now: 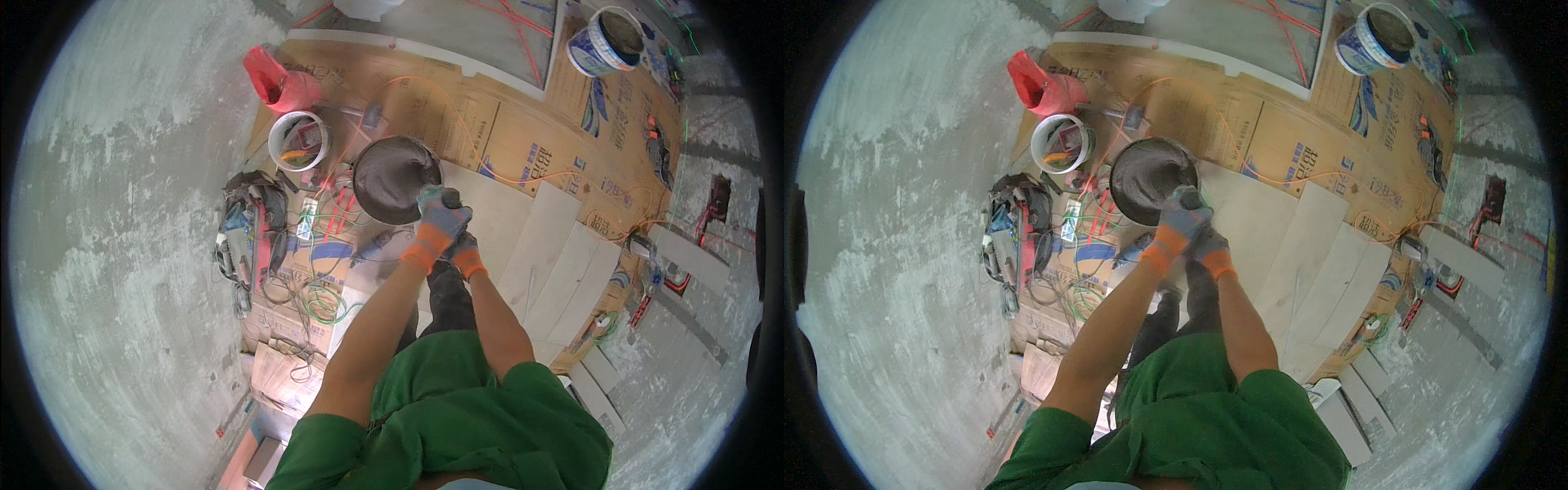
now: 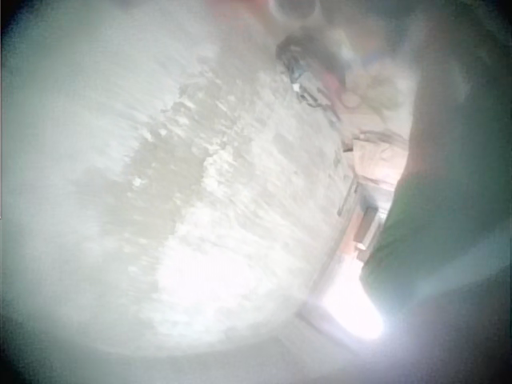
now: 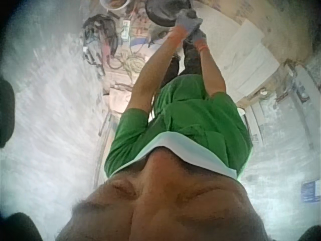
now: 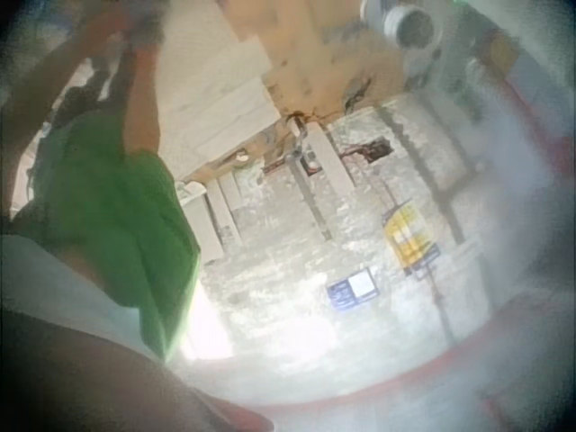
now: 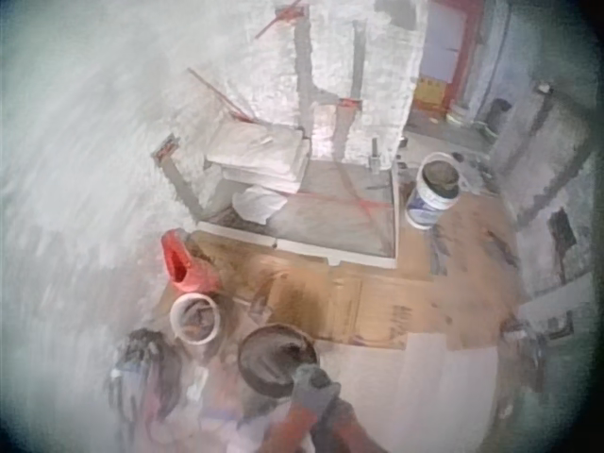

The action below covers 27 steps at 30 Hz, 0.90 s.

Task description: The person uses an angle grinder to cut a large white tile, then moves the tile to the floor. They pour a bag of dry adhesive into a bucket and mix it with a paddle mixer. The person then carries the bucket of mixed adhesive across the room.

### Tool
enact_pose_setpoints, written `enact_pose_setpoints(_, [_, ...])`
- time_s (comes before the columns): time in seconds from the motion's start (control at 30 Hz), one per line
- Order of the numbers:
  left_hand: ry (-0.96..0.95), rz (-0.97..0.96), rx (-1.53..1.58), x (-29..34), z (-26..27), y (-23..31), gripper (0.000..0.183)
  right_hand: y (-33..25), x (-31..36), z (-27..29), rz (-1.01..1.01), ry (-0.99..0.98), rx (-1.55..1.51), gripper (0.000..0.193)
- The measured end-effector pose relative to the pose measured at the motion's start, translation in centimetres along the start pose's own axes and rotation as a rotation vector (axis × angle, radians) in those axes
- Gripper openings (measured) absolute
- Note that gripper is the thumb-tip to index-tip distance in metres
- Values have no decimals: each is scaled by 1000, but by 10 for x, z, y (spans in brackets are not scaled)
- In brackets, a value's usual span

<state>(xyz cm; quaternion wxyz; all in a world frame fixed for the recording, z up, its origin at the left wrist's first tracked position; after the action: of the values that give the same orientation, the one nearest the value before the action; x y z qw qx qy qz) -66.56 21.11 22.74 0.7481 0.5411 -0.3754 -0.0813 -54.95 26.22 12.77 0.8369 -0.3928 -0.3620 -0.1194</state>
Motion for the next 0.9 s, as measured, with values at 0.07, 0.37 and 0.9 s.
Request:
enact_pose_setpoints(0.07, [108, -5, 48, 1, 3, 1, 22, 7, -2, -2, 25, 9, -38, 58])
enact_pose_setpoints(0.37, [-65, 272, 39, 2, -22, 26, 21, 48, -4, -28, 119, 39, -68, 61])
enact_pose_setpoints(0.9, [-253, 341, 17, 31, -65, 22, 29, 68, 23, -74, 41, -27, -184, 57])
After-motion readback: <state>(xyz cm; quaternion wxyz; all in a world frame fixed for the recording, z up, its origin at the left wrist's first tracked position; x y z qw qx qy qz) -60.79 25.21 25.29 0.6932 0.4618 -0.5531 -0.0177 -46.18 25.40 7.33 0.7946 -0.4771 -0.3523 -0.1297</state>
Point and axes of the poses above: each hand's wrist, its own x-axis away from the middle knuckle, its own z-axis out of the back of the hand, y = z × x, the point moved 8 cm from there along -x, towards the middle knuckle, and after that the axes turned 13 degrees about -y, right-handed, at the moved point
